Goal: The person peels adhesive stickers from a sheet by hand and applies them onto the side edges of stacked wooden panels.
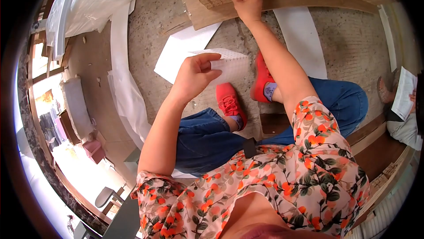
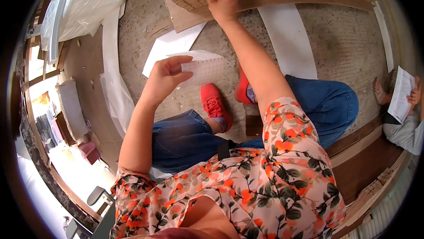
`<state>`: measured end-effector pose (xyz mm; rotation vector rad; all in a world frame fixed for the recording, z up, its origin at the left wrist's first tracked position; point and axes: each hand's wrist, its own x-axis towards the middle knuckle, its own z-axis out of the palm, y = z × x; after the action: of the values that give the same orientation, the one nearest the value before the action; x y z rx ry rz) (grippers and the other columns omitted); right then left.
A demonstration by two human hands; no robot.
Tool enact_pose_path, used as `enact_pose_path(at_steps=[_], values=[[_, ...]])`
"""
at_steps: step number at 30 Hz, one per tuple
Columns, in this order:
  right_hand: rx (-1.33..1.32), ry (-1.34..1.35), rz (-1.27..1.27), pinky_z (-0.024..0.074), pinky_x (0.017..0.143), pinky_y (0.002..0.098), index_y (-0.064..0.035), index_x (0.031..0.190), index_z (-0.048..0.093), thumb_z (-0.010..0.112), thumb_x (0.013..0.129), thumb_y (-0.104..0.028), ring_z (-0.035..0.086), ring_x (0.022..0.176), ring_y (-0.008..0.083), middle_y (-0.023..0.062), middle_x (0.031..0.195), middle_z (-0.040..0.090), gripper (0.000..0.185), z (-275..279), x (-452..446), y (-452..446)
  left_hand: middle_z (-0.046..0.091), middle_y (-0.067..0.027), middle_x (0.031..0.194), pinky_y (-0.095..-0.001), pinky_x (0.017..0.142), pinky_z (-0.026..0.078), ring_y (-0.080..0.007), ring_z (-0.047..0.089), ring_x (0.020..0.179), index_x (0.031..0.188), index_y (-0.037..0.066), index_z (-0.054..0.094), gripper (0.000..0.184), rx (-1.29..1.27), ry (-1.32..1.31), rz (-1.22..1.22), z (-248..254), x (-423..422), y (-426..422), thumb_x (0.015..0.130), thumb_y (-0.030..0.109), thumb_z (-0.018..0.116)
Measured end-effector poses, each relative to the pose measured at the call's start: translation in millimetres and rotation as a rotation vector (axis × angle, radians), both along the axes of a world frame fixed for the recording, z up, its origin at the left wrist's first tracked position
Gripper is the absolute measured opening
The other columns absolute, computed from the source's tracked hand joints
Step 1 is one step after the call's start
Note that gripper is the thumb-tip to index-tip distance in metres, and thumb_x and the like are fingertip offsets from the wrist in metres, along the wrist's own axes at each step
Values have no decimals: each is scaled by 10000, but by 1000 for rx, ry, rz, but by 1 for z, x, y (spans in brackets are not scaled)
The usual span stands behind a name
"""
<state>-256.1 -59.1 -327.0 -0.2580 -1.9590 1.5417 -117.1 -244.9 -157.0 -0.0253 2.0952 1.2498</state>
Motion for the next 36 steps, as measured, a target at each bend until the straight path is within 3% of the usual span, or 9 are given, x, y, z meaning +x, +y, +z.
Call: enact_pose_path(at_steps=[9,12,13,15,19,21,24,27,36], values=[[27,18,-85,486,616,353,-80,821,503,729,685,-94,589,673,264,72,730,583,264,-7,-7,-7,649,-35,832,-226,674,470,-72,573,737,1100,-37,608,354,-32,0,26,6,-1,-1,754,-22,677],[220,-55,-129,485,621,365,-85,824,512,749,698,-163,585,702,286,88,754,578,279,1,3,7,657,-50,825,-232,671,476,-84,584,720,1055,-35,622,329,-9,3,132,4,-3,0,735,-19,696],[441,50,-195,482,603,384,-90,826,525,754,712,-221,589,706,302,92,762,578,287,-8,0,19,661,-57,823,-234,671,479,-89,590,716,1039,-33,627,320,10,5,187,3,-4,0,728,-19,702],[432,-16,-213,478,590,391,-94,819,527,740,733,-228,587,675,295,82,747,567,266,-7,6,31,667,-91,870,-254,701,491,-125,615,759,1046,-35,613,332,143,11,314,-1,-6,-3,724,-37,692],[-30,-302,513,496,653,347,-76,849,628,642,800,-145,618,713,271,91,817,640,86,61,60,16,661,-103,927,-251,723,489,-131,616,787,1148,-39,574,409,237,-35,352,-5,-9,-8,746,-43,649],[-43,-328,860,498,679,338,-56,861,666,617,795,-104,631,762,270,111,848,658,95,93,89,6,660,-96,924,-239,713,485,-123,610,769,1168,-31,576,418,241,-52,309,-11,-8,-8,754,-34,640],[289,-160,993,493,699,355,-41,867,669,630,773,-109,625,782,286,126,842,650,122,116,109,3,658,-75,896,-223,683,476,-102,593,736,1159,-18,597,403,141,-38,231,-12,-6,-8,758,-18,636],[393,-178,1061,486,721,372,-41,880,670,640,755,-116,619,803,302,141,845,645,148,120,112,2,651,-56,854,-214,651,462,-84,575,712,1110,-9,632,359,27,5,182,-14,-6,-9,751,-9,643],[460,-128,983,482,717,394,-60,826,665,639,755,-119,606,796,305,118,817,636,96,117,119,-5,638,-52,817,-209,619,444,-83,562,685,1097,-9,643,351,7,-3,170,-11,-6,-9,745,0,647]])
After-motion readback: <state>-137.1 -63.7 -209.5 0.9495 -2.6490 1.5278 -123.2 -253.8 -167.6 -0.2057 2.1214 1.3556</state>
